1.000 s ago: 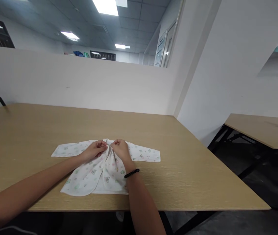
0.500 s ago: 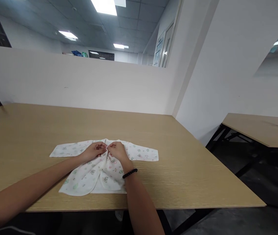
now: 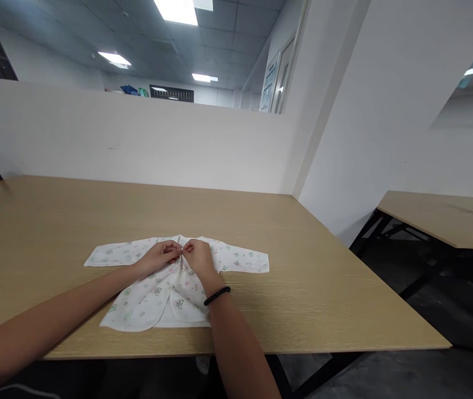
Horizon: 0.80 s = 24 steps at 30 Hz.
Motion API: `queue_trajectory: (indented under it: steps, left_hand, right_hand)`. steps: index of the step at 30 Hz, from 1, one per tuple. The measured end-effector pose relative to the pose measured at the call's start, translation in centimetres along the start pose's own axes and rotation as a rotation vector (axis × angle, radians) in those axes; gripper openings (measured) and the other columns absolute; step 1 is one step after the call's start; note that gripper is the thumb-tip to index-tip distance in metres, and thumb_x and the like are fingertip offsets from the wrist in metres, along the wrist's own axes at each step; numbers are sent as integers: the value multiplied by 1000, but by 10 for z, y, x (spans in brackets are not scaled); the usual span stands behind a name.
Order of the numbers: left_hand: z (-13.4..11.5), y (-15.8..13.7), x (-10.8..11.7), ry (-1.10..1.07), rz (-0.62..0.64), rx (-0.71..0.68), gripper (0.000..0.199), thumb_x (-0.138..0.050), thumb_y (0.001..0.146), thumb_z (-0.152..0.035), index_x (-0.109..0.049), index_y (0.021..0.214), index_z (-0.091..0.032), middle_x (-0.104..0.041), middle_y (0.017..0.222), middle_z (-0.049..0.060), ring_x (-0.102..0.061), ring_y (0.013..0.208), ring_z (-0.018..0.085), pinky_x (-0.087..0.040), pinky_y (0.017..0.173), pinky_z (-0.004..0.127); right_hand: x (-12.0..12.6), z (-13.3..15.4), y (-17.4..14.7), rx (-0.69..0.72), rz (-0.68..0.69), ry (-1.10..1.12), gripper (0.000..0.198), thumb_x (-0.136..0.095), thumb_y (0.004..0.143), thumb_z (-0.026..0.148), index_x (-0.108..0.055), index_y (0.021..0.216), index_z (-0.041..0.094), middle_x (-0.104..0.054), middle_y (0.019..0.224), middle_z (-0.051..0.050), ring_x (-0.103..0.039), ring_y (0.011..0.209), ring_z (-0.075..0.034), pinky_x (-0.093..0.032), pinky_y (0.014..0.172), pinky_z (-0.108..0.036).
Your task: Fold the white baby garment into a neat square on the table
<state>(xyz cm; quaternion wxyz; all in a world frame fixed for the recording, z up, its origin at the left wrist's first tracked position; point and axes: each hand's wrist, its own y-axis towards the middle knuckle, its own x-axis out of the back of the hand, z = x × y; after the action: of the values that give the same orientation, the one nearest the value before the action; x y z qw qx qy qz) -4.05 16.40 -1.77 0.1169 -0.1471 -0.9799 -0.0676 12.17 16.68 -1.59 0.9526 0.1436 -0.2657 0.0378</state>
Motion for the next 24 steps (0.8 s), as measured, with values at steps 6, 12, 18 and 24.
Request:
queue_trajectory:
  steps: [6, 12, 18, 24]
  left_hand:
    - [-2, -2, 1, 31, 7, -9, 25, -70, 65, -38, -63, 75, -15, -61, 67, 1, -54, 62, 13, -39, 56, 22]
    - [-2, -2, 0, -9, 19, -3, 25, -68, 63, -36, -62, 76, -15, -61, 71, 2, -55, 64, 14, -41, 59, 24]
    - [1, 0, 2, 52, 47, -36, 27, -61, 73, -42, -65, 78, -16, -61, 71, 2, -55, 63, 15, -44, 60, 25]
    - [2, -1, 4, 330, -1, -169, 31, -54, 79, -39, -71, 95, -18, -67, 81, 5, -58, 72, 19, -43, 65, 27]
  right_hand:
    - [-2, -3, -1, 46, 41, -68, 18, -58, 70, 0, -67, 71, 16, -68, 72, -3, -63, 68, -14, -48, 65, -21]
    - [-1, -7, -1, 139, -3, -200, 35, -64, 71, 3, -68, 102, 17, -66, 96, -7, -61, 84, -17, -48, 79, -28]
    - [6, -8, 0, 158, 38, -273, 14, -61, 79, 8, -70, 85, 18, -67, 90, -8, -59, 89, -19, -44, 81, -27]
    - [18, -7, 4, 63, -38, -159, 23, -51, 81, 5, -68, 86, 19, -68, 81, -1, -58, 70, -13, -40, 65, -22]
